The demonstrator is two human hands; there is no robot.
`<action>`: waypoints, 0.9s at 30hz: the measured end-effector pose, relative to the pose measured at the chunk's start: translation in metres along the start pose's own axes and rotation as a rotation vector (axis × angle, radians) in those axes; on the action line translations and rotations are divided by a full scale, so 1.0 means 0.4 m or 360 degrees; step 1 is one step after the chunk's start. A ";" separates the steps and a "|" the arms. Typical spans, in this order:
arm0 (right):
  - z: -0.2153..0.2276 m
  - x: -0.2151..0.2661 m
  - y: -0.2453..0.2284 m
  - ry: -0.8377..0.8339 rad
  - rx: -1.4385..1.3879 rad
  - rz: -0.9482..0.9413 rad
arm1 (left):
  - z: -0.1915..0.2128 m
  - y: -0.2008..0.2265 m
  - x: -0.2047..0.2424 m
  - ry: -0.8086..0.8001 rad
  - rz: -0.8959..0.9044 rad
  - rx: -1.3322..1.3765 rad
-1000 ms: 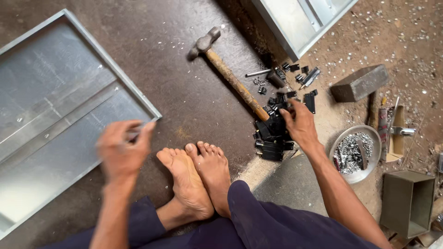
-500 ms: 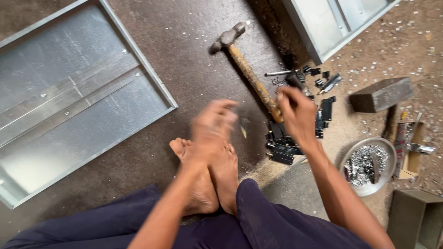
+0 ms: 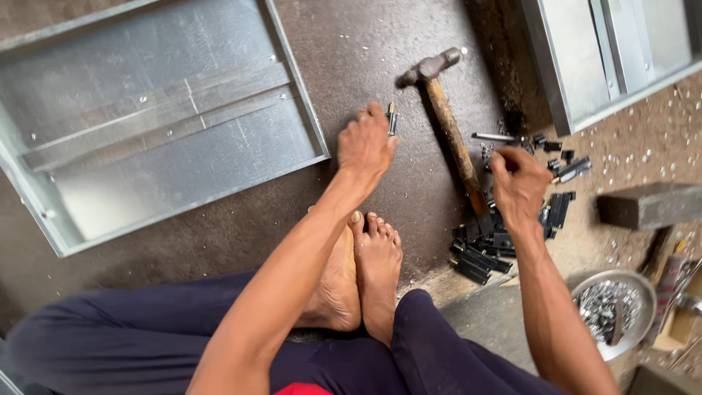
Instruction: The person sits on the floor and assembles metal frames by attaching black metal brackets to the corners. They use a hammer to drive nails into the brackets, securing them to the frame. The person repeatedly picks up frames, aligns brackets, and hammers them into place.
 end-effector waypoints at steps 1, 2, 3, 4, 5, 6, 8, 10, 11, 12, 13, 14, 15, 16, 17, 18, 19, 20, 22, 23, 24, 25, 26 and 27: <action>0.007 0.009 -0.001 0.0012 -0.0052 -0.0049 | -0.034 0.009 -0.011 -0.0009 -0.0024 0.0044; 0.031 0.019 -0.011 0.0073 -0.0111 -0.0017 | -0.065 0.019 -0.021 -0.0017 -0.0048 0.0088; 0.054 0.039 -0.020 0.0137 -0.0183 -0.0003 | -0.085 0.008 -0.026 -0.0034 -0.0075 0.0114; 0.064 0.047 -0.029 0.0200 -0.0255 0.0011 | -0.065 0.011 -0.021 0.0200 -0.0254 0.0051; 0.059 0.050 -0.041 0.0209 -0.0227 0.0066 | -0.055 0.022 0.007 0.0416 -0.0445 -0.0011; 0.054 0.048 -0.050 0.0218 -0.0199 0.0121 | -0.043 0.033 0.036 0.0629 -0.0639 -0.0073; 0.051 0.040 -0.071 0.0254 -0.0191 0.0220 | -0.037 0.007 0.044 0.0704 -0.0655 0.0066; 0.032 0.028 -0.120 0.0299 -0.0254 0.0312 | -0.023 -0.007 0.055 0.0753 -0.0664 0.0095; 0.023 0.022 -0.147 0.0274 -0.0318 0.0302 | -0.010 -0.011 0.063 0.0763 -0.0660 0.0048; 0.021 0.016 -0.177 0.0249 -0.0382 0.0291 | 0.007 -0.014 0.073 0.0773 -0.0655 0.0001; 0.014 0.009 -0.211 0.0218 -0.0451 0.0281 | 0.035 -0.019 0.104 0.0838 -0.0704 0.0065; 0.003 -0.001 -0.254 0.0155 -0.0489 0.0327 | 0.063 -0.028 0.145 0.0904 -0.0754 0.0129; -0.009 -0.007 -0.294 0.0105 -0.0525 0.0354 | 0.096 -0.045 0.177 0.0956 -0.0821 0.0188; -0.028 -0.012 -0.334 0.0055 -0.0562 0.0382 | 0.153 -0.104 0.200 0.1028 -0.0873 0.0200; -0.047 -0.005 -0.383 -0.0034 -0.0556 0.0522 | 0.209 -0.171 0.223 0.1095 -0.0930 0.0233; -0.072 0.005 -0.429 -0.0126 -0.0550 0.0660 | 0.237 -0.241 0.211 0.1056 -0.0723 0.0100; -0.110 0.003 -0.455 -0.0199 -0.0624 0.0593 | 0.255 -0.305 0.196 0.1020 -0.0506 -0.0043; -0.144 -0.001 -0.476 -0.0273 -0.0699 0.0525 | 0.257 -0.334 0.184 0.0976 -0.0503 0.0005; -0.207 -0.012 -0.543 -0.0335 -0.0782 0.0594 | 0.259 -0.384 0.158 0.0897 -0.0503 0.0077; -0.226 -0.010 -0.563 -0.0367 -0.0809 0.0628 | 0.243 -0.391 0.147 0.0841 -0.0512 0.0093; -0.249 -0.004 -0.574 -0.0423 -0.0830 0.0591 | 0.227 -0.391 0.135 0.0784 -0.0520 0.0109; -0.274 0.006 -0.588 -0.0484 -0.0845 0.0555 | 0.210 -0.385 0.127 0.0727 -0.0526 0.0132; -0.296 0.015 -0.602 -0.0545 -0.0859 0.0518 | 0.211 -0.380 0.125 0.0757 -0.0544 0.0168; -0.309 0.029 -0.615 -0.0567 -0.0876 0.0483 | 0.215 -0.375 0.127 0.0784 -0.0557 0.0205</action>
Point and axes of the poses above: each hand's wrist, its own x-axis away from the middle knuckle, its own z-axis out of the back of the hand, y = z × x, the point moved 9 cm from there along -x, towards the middle knuckle, and after that the axes turned 1 degree about -z, right-handed, at the moved point
